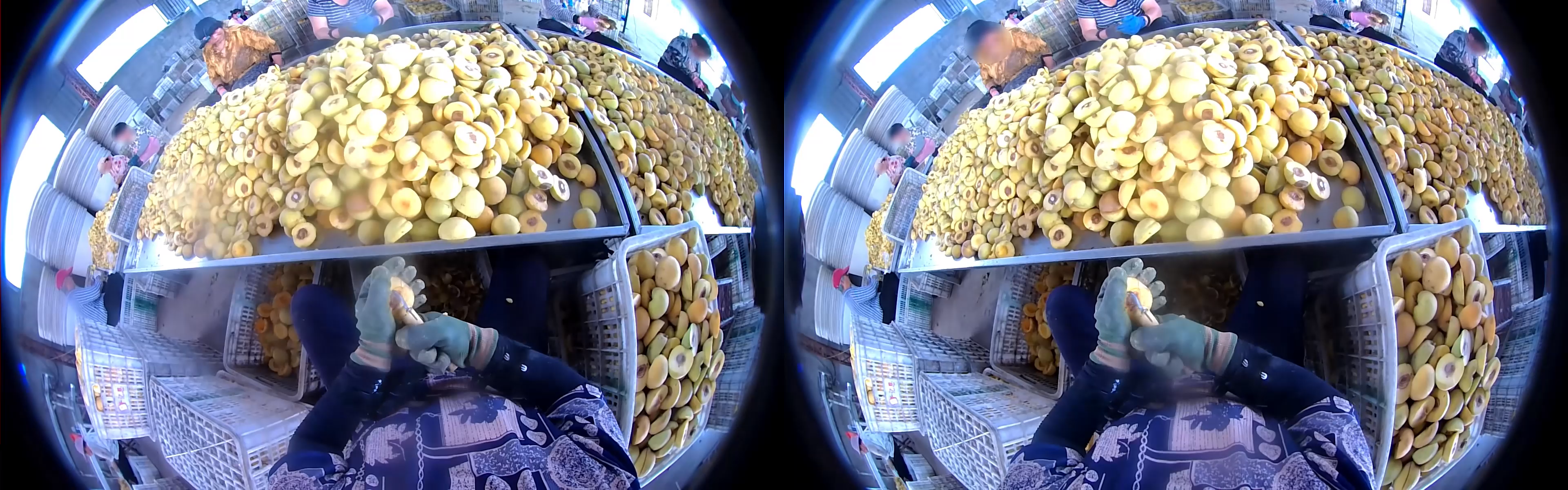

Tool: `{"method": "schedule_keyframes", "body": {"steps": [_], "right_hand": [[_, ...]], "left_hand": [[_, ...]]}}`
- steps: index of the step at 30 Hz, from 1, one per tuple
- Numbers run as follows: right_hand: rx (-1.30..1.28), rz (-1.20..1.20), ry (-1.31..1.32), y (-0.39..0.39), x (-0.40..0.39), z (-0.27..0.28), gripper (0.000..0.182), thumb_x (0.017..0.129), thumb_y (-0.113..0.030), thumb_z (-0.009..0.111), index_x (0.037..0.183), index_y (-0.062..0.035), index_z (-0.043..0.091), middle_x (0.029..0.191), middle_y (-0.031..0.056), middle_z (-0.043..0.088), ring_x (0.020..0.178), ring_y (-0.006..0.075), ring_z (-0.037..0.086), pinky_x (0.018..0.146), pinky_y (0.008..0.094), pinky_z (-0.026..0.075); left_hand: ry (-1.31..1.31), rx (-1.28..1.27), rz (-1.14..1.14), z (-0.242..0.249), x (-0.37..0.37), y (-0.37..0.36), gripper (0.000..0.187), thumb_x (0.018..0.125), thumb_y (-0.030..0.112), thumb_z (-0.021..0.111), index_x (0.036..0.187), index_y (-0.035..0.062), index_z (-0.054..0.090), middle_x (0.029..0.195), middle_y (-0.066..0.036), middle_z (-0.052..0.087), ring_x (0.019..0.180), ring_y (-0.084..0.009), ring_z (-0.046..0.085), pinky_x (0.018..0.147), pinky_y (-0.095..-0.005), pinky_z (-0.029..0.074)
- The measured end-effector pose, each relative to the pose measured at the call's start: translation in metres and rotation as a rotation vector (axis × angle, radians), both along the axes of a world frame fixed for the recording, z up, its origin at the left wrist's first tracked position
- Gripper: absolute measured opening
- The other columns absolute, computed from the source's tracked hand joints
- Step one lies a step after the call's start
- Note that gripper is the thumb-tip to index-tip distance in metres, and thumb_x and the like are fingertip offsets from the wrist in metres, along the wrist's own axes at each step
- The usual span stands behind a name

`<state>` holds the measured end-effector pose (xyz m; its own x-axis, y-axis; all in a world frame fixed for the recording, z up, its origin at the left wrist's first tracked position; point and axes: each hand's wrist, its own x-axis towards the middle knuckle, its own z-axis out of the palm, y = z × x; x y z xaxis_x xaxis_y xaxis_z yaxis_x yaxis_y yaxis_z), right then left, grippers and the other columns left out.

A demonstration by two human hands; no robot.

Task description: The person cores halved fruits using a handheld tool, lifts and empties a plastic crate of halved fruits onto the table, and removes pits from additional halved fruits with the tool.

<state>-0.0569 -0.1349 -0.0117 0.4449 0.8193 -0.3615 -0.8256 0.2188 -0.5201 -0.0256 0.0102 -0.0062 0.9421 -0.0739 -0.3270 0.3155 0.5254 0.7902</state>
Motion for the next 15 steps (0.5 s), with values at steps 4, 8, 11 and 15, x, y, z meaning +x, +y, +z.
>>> {"method": "schedule_keyframes", "body": {"steps": [4, 8, 11, 15], "right_hand": [[0.449, 0.003, 0.245, 0.003, 0.000, -0.015, 0.031, 0.098, -0.023, 0.048, 0.099, 0.0058, 0.059, 0.053, -0.0033, 0.049, 0.036, 0.0057, 0.041, 0.032, 0.0199, 0.034], [0.790, 0.019, 0.377, 0.013, -0.002, -0.025, 0.032, 0.099, -0.019, 0.044, 0.106, 0.0094, 0.056, 0.050, -0.0054, 0.049, 0.035, 0.0052, 0.042, 0.034, 0.0204, 0.039], [0.865, -0.007, 0.350, 0.014, -0.005, -0.021, 0.032, 0.099, -0.020, 0.044, 0.107, 0.0097, 0.055, 0.050, -0.0058, 0.049, 0.035, 0.0053, 0.042, 0.034, 0.0201, 0.039], [0.701, -0.104, 0.217, 0.004, -0.003, 0.000, 0.031, 0.099, -0.019, 0.045, 0.106, 0.0094, 0.055, 0.051, -0.0055, 0.048, 0.035, 0.0054, 0.040, 0.035, 0.0189, 0.037]], "left_hand": [[-0.071, 0.027, 0.026, -0.008, 0.003, -0.002, 0.037, 0.093, 0.036, 0.058, 0.119, 0.0093, 0.060, 0.111, -0.011, 0.062, 0.093, -0.0256, 0.064, 0.075, -0.0377, 0.056], [-0.135, 0.036, 0.048, -0.007, 0.005, -0.005, 0.033, 0.092, 0.032, 0.062, 0.116, 0.0085, 0.062, 0.107, -0.009, 0.064, 0.089, -0.0238, 0.065, 0.074, -0.0358, 0.056], [-0.168, 0.238, 0.075, -0.007, 0.011, 0.000, 0.033, 0.092, 0.030, 0.063, 0.113, 0.0055, 0.062, 0.100, -0.010, 0.065, 0.084, -0.0226, 0.065, 0.072, -0.0334, 0.056], [-0.275, 0.202, 0.250, -0.014, 0.032, 0.050, 0.043, 0.098, 0.035, 0.051, 0.118, -0.0024, 0.054, 0.096, -0.012, 0.066, 0.077, -0.0226, 0.066, 0.066, -0.0320, 0.057]]}}
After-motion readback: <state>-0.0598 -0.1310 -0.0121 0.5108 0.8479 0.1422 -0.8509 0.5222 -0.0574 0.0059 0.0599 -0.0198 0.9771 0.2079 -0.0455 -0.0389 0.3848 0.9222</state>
